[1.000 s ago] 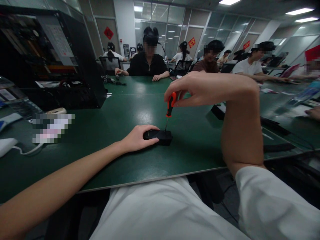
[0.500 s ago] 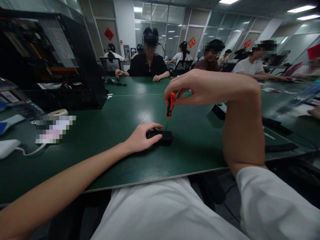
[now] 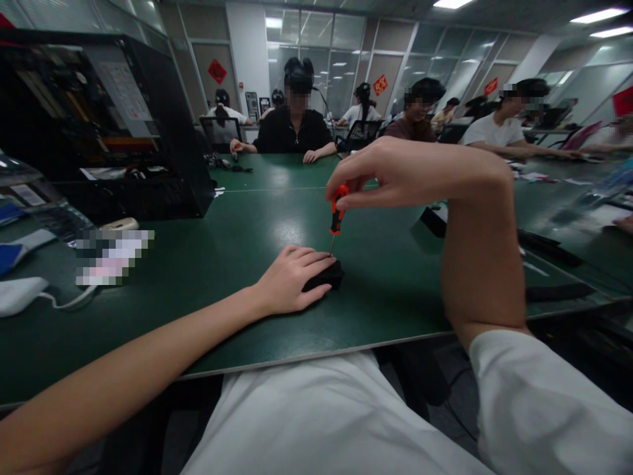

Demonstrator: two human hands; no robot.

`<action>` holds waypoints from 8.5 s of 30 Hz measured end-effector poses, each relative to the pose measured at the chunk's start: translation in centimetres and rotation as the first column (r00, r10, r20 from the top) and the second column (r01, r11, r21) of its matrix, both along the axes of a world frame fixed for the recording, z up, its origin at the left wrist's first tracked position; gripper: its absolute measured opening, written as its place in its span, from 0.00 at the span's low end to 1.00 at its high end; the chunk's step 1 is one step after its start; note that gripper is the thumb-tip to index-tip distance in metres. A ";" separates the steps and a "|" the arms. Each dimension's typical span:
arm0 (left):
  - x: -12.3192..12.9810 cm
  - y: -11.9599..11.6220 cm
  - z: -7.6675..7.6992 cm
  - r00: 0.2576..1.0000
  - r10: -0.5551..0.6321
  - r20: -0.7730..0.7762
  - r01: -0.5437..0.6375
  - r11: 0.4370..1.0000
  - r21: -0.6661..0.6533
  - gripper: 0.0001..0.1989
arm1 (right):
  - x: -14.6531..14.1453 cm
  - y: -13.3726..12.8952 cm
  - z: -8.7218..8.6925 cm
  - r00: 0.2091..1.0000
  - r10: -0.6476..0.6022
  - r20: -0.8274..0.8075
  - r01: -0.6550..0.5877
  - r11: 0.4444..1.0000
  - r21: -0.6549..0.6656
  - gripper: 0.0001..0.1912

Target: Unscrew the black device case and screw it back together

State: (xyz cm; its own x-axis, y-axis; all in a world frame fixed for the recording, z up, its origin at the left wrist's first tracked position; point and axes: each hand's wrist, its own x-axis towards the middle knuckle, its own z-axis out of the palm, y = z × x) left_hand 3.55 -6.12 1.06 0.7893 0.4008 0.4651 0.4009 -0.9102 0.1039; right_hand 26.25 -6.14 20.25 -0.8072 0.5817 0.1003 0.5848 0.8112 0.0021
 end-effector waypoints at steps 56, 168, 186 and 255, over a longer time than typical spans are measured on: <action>0.2 1.0 -0.5 0.927 0.055 0.371 0.153 0.847 -0.509 0.24 | 0.1 0.0 -0.1 0.999 -0.031 0.031 0.033 0.996 -0.085 0.13; 1.6 2.4 1.5 0.995 0.061 0.073 -0.001 0.773 -0.634 0.23 | 0.5 -0.6 0.3 0.996 -0.058 0.067 0.058 0.998 -0.008 0.17; 1.6 2.4 1.4 0.994 0.054 0.095 0.018 0.777 -0.630 0.24 | 0.8 -0.4 0.4 0.991 -0.103 0.082 0.107 0.993 -0.049 0.18; 0.5 2.3 2.6 0.998 0.058 0.023 -0.034 0.825 -0.565 0.22 | 0.9 0.9 -1.0 0.948 -0.145 0.283 0.209 0.955 -0.211 0.15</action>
State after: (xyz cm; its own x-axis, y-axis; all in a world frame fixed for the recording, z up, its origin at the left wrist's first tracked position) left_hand 4.06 -3.83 3.65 0.7498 0.6378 0.1759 0.4260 -0.6689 0.6092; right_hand 27.13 -5.28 19.20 -0.6681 0.6984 -0.2567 0.7232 0.6906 -0.0036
